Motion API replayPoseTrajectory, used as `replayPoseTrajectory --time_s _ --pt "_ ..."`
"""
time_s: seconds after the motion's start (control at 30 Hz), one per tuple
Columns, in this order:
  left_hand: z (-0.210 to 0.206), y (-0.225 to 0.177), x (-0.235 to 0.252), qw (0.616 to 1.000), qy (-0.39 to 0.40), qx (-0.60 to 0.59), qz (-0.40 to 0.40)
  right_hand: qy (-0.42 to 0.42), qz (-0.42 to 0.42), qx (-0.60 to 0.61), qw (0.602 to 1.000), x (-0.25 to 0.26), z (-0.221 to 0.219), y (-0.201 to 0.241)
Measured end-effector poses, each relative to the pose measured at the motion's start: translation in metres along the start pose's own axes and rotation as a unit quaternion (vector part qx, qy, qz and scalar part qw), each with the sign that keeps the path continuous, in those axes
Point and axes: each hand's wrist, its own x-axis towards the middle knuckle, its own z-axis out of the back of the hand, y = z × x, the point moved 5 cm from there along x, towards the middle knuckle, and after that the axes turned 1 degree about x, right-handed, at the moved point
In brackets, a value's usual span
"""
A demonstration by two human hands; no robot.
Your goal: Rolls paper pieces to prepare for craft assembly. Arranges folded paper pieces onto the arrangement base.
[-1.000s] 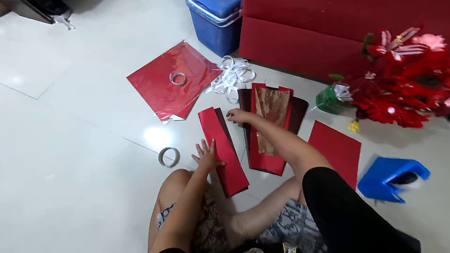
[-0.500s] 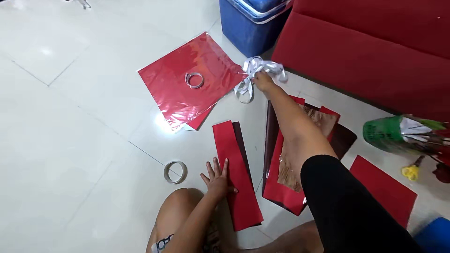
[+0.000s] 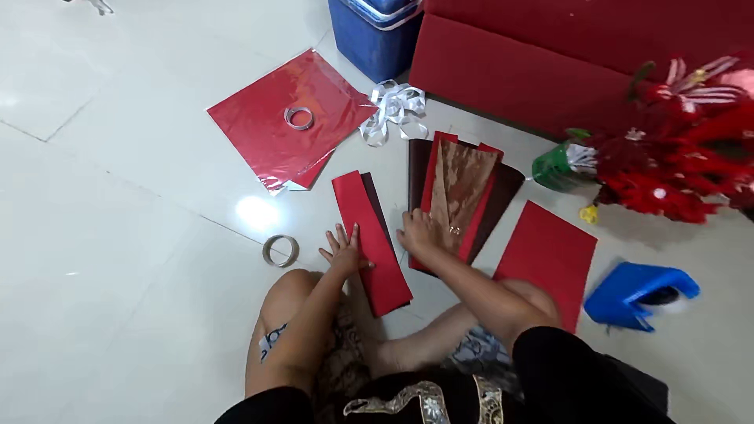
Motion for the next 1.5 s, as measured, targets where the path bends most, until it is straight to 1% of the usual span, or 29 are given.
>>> replayPoseTrajectory --time_s 0.1,0.17,0.3,0.4,0.53,0.63,0.73,0.9,0.97,1.07,1.17,1.23,1.37,1.5 --pt "-0.003 0.001 -0.004 0.997 -0.068 -0.022 -0.012 -0.019 -0.032 0.028 0.999 -0.057 -0.037 0.005" --pt "-0.004 0.001 -0.008 0.995 -0.092 -0.026 -0.018 -0.022 -0.039 0.016 0.999 -0.08 -0.056 0.0" --pt "-0.005 -0.003 -0.015 0.99 -0.132 -0.016 -0.036 0.009 -0.019 -0.023 1.0 -0.088 -0.068 -0.014" --pt "-0.016 -0.007 -0.021 0.984 -0.159 0.014 -0.075 0.028 0.032 -0.062 0.997 -0.084 -0.072 -0.009" --pt "-0.028 -0.016 -0.019 0.984 -0.142 0.032 -0.104 0.031 0.1 -0.099 0.99 -0.078 -0.07 -0.009" --pt "-0.028 -0.023 -0.012 0.983 -0.127 0.047 -0.125 0.026 0.124 -0.079 0.989 -0.087 -0.061 -0.015" --pt "-0.023 -0.033 -0.001 0.977 -0.138 0.04 -0.156 0.003 0.139 -0.043 0.989 -0.099 -0.048 -0.02" --pt "-0.024 -0.058 0.002 0.981 -0.141 0.025 -0.13 -0.015 0.15 -0.013 0.988 -0.129 -0.048 -0.022" --pt "-0.025 -0.074 0.003 0.983 -0.145 0.015 -0.114 -0.023 0.16 0.0 0.987 -0.134 -0.049 -0.019" --pt "-0.029 -0.102 0.001 0.986 -0.144 0.002 -0.09 -0.056 0.181 0.009 0.982 -0.139 -0.05 -0.02" --pt "-0.03 -0.123 -0.005 0.989 -0.126 0.006 -0.077 -0.035 0.183 0.009 0.982 -0.146 -0.053 -0.023" --pt "-0.028 -0.132 -0.009 0.989 -0.125 0.002 -0.084 0.01 0.178 0.007 0.984 -0.149 -0.059 -0.025" --pt "-0.024 -0.13 -0.009 0.987 -0.126 -0.008 -0.098 0.051 0.186 -0.011 0.981 -0.15 -0.074 -0.024" --pt "-0.021 -0.121 -0.005 0.979 -0.148 -0.033 -0.139 0.085 0.179 -0.025 0.98 -0.147 -0.085 -0.023"
